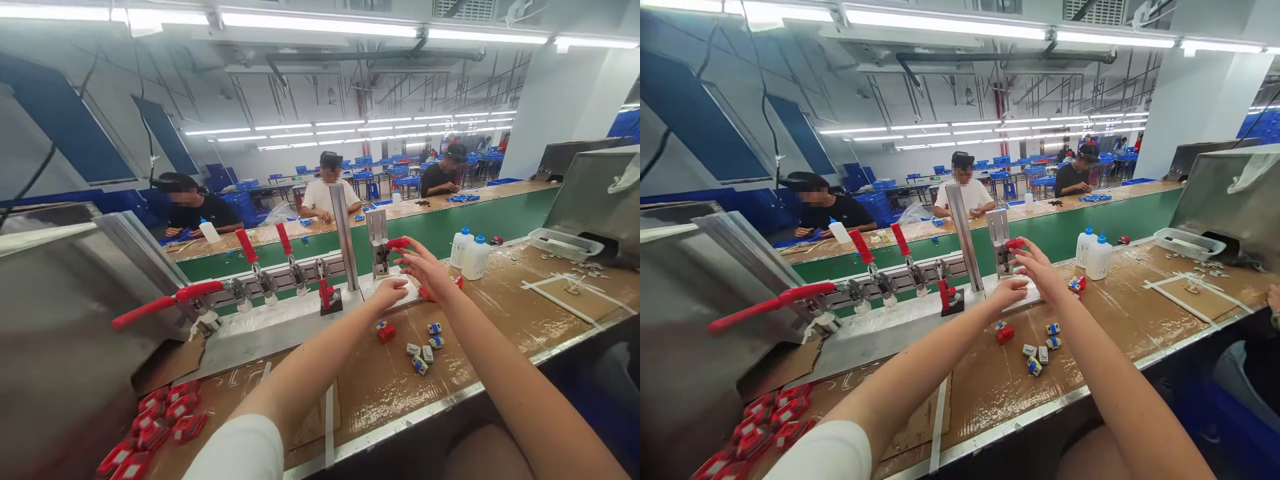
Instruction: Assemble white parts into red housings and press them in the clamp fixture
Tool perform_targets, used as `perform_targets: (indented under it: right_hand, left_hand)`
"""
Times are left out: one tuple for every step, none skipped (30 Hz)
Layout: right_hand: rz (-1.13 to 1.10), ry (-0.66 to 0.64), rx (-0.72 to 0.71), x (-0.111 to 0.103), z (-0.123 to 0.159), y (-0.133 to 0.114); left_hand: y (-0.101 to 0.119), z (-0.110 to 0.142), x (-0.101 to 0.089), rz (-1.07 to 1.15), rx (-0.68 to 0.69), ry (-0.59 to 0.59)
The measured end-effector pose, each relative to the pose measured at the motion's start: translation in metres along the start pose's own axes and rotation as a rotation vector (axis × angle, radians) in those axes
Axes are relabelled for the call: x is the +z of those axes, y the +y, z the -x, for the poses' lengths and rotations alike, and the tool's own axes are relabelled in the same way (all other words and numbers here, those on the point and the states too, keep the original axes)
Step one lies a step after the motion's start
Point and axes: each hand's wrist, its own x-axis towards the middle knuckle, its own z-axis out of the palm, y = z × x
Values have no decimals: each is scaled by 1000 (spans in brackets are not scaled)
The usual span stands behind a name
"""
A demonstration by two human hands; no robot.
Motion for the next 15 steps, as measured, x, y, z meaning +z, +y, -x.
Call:
perform_targets:
  right_hand:
    - [-15, -9, 15, -4, 5, 4]
    - [-28, -16, 35, -7, 10, 9]
    - [-39, -21, 56, -10, 15, 14]
    - [-51, -22, 71, -12, 19, 19]
    - [-65, -23, 78, -13, 23, 24]
    - [-82, -22, 76, -12, 25, 28]
    - [-97, -19, 67, -9, 27, 30]
    - [-110, -17, 54, -5, 28, 32]
    - [-119, -16, 42, -1, 29, 32]
    - [-126, -13, 36, 3, 29, 32]
    - [-134, -10, 35, 7, 29, 30]
    - [-145, -5, 37, 11, 29, 28]
    - [-160, -5, 43, 13, 29, 26]
    - [-177, -5, 51, 13, 30, 23]
    - [-195, -7, 62, 12, 31, 21]
  left_hand:
    - [0, 10, -8, -59, 5, -14]
    - [-2, 22, -17, -169, 5, -42]
    - [-3, 35, -25, -322, 1, -83]
    - [-5, 47, -32, -511, 0, -134]
    - [-7, 58, -37, -706, 1, -184]
    - [-7, 66, -39, -877, 8, -228]
    - [-6, 71, -37, -996, 19, -256]
    - [-4, 72, -33, -1047, 32, -264]
    - [0, 70, -25, -1062, 50, -261]
    - [6, 65, -16, -1058, 68, -248]
    - [13, 58, -5, -1050, 87, -230]
    - [20, 51, 7, -1044, 108, -207]
    - [28, 45, 16, -1036, 129, -180]
    - [35, 40, 23, -1028, 149, -155]
    - [41, 40, 27, -1020, 163, -133]
